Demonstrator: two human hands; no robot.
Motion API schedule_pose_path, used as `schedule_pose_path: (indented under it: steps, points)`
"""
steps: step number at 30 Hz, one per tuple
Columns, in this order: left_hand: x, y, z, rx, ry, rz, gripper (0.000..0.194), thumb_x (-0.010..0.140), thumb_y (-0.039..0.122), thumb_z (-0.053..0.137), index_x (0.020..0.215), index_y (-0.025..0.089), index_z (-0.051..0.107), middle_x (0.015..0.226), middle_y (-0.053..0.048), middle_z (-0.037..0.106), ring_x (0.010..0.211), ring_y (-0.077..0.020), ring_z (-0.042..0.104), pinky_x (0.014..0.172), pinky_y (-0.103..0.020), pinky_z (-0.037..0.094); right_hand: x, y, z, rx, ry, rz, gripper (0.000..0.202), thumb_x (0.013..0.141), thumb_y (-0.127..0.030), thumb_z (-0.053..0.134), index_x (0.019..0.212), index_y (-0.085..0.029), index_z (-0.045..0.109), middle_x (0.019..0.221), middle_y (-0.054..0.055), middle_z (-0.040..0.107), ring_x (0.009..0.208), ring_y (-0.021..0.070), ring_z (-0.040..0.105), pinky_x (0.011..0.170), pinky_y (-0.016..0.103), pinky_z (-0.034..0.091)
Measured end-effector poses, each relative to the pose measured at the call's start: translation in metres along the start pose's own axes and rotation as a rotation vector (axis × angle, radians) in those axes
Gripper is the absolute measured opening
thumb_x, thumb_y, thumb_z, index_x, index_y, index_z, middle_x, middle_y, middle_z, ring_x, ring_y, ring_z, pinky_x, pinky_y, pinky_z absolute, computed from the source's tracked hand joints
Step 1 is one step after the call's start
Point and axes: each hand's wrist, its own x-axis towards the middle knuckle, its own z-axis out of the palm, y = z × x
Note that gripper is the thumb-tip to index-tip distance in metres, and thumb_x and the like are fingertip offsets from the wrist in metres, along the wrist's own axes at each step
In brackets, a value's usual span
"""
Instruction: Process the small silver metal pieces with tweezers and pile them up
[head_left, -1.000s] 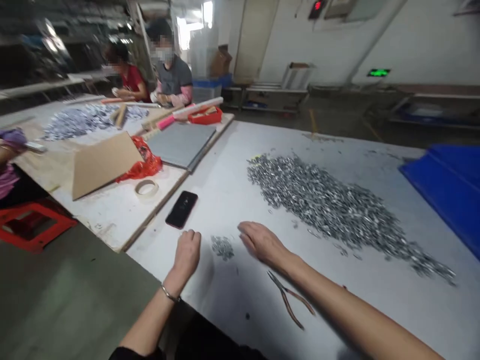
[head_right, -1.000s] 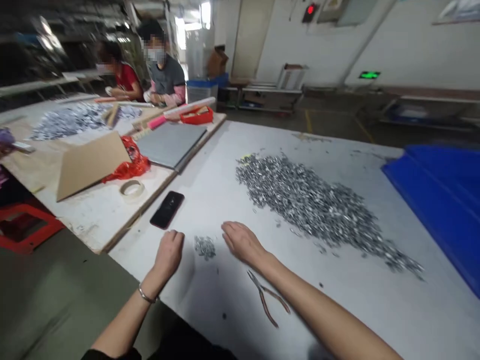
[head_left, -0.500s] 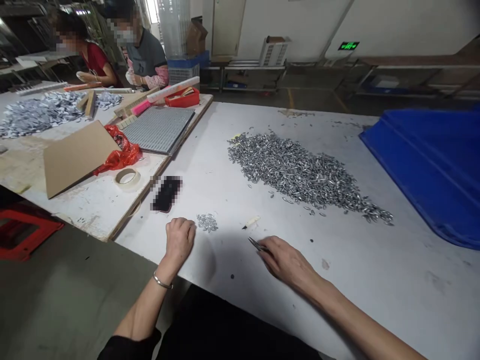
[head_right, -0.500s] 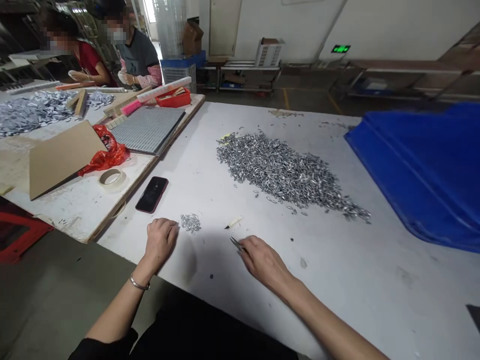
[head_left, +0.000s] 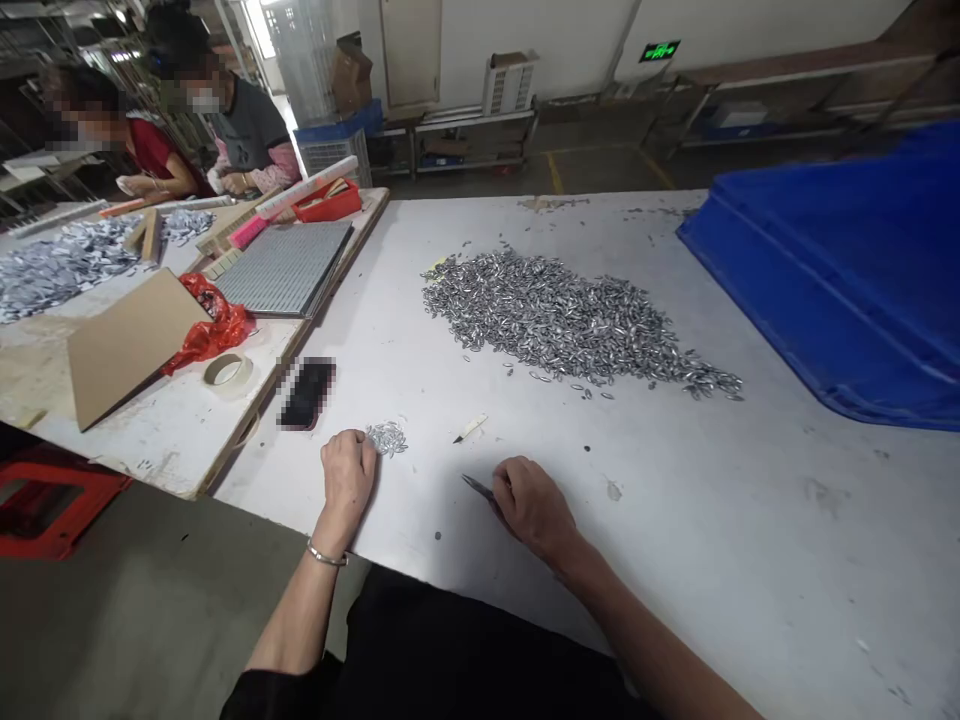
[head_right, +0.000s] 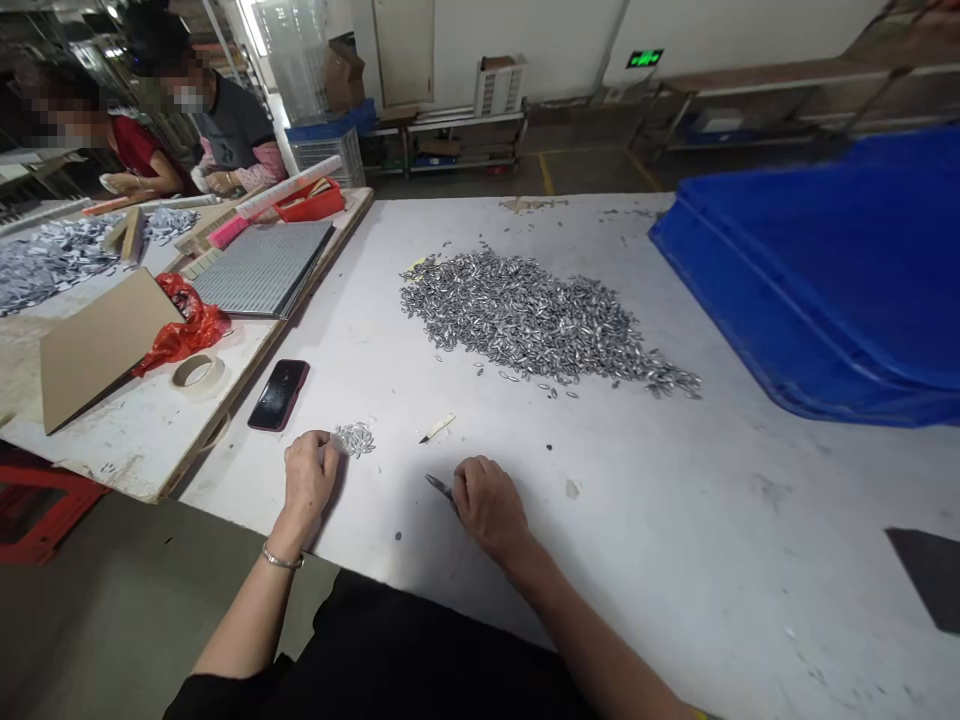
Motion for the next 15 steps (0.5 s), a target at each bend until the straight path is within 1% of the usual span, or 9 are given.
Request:
schedule_pose_path:
  steps: [2, 4, 5, 7, 9, 10, 12, 13, 15]
  points:
    - [-0.012, 0.005, -0.003, -0.268, 0.015, -0.052, 0.012, 0.094, 0.030, 0.053, 0.090, 0.020, 0.058, 0.085, -0.006, 0.068, 0.079, -0.0208, 0.061, 0.078, -0.037, 0.047, -0.006, -0.004, -0.002, 0.084, 0.024, 0.008, 0.017, 0.101, -0.028, 0.042, 0.092, -0.020, 0.054, 0.091, 0.008, 0.063, 0.080, 0.0213, 0.058, 0.069, 0.033, 0.044]
    - [-0.024, 0.012, -0.005, -0.567, -0.031, -0.159, 0.016, 0.091, 0.036, 0.062, 0.089, 0.020, 0.058, 0.076, -0.001, 0.066, 0.069, -0.0155, 0.059, 0.070, -0.031, 0.048, -0.015, -0.006, 0.000, 0.098, 0.003, -0.026, 0.014, 0.100, -0.033, 0.049, 0.103, -0.020, 0.056, 0.101, 0.010, 0.064, 0.088, 0.0235, 0.060, 0.074, 0.035, 0.046]
    - [-0.030, 0.016, -0.005, -0.725, -0.070, -0.230, 0.020, 0.088, 0.037, 0.068, 0.090, 0.019, 0.060, 0.074, 0.000, 0.066, 0.065, -0.0134, 0.059, 0.068, -0.029, 0.049, -0.020, -0.007, 0.003, 0.080, -0.016, -0.046, 0.015, 0.099, -0.033, 0.051, 0.105, -0.021, 0.056, 0.103, 0.010, 0.064, 0.090, 0.0248, 0.060, 0.077, 0.037, 0.047]
    - [-0.040, 0.025, -0.004, -1.041, -0.166, -0.415, 0.031, 0.078, 0.037, 0.080, 0.095, 0.017, 0.065, 0.072, 0.001, 0.068, 0.061, -0.0103, 0.060, 0.067, -0.026, 0.051, -0.027, -0.006, 0.009, 0.029, -0.056, -0.058, 0.010, 0.097, -0.027, 0.050, 0.099, -0.021, 0.057, 0.100, 0.010, 0.065, 0.089, 0.0265, 0.058, 0.079, 0.041, 0.046]
    - [-0.048, 0.033, -0.002, -1.302, -0.259, -0.626, 0.042, 0.066, 0.033, 0.091, 0.097, 0.015, 0.069, 0.075, -0.001, 0.071, 0.062, -0.0090, 0.063, 0.068, -0.024, 0.054, -0.030, -0.007, 0.013, 0.039, -0.063, -0.004, 0.011, 0.095, -0.023, 0.047, 0.089, -0.021, 0.056, 0.091, 0.010, 0.064, 0.085, 0.0268, 0.057, 0.079, 0.043, 0.045]
    - [-0.052, 0.037, -0.002, -1.391, -0.292, -0.717, 0.045, 0.060, 0.030, 0.094, 0.094, 0.014, 0.070, 0.077, -0.002, 0.073, 0.064, -0.0089, 0.065, 0.069, -0.023, 0.055, -0.029, -0.008, 0.013, 0.095, -0.056, 0.039, 0.010, 0.093, -0.023, 0.048, 0.087, -0.021, 0.056, 0.089, 0.010, 0.064, 0.084, 0.0270, 0.057, 0.080, 0.045, 0.045]
    - [-0.056, 0.044, -0.002, -1.502, -0.331, -0.832, 0.043, 0.054, 0.024, 0.098, 0.087, 0.014, 0.071, 0.078, -0.003, 0.075, 0.066, -0.0090, 0.067, 0.069, -0.021, 0.056, -0.024, -0.015, 0.005, 0.338, -0.046, 0.174, 0.009, 0.092, -0.029, 0.052, 0.088, -0.022, 0.056, 0.088, 0.009, 0.063, 0.085, 0.0273, 0.058, 0.082, 0.045, 0.047]
    - [-0.058, 0.047, -0.003, -1.539, -0.350, -0.853, 0.041, 0.054, 0.021, 0.098, 0.084, 0.015, 0.070, 0.077, -0.002, 0.075, 0.066, -0.0088, 0.067, 0.067, -0.020, 0.056, -0.020, -0.020, -0.001, 0.531, -0.056, 0.276, 0.012, 0.092, -0.034, 0.054, 0.090, -0.022, 0.056, 0.087, 0.007, 0.063, 0.086, 0.0269, 0.059, 0.081, 0.044, 0.048]
    - [-0.060, 0.053, -0.006, -1.601, -0.400, -0.845, 0.037, 0.056, 0.020, 0.097, 0.079, 0.016, 0.068, 0.073, -0.001, 0.073, 0.063, -0.0081, 0.066, 0.062, -0.018, 0.054, -0.015, -0.033, -0.018, 1.019, -0.103, 0.532, 0.021, 0.091, -0.044, 0.059, 0.093, -0.023, 0.057, 0.085, 0.004, 0.062, 0.086, 0.0247, 0.061, 0.076, 0.040, 0.051]
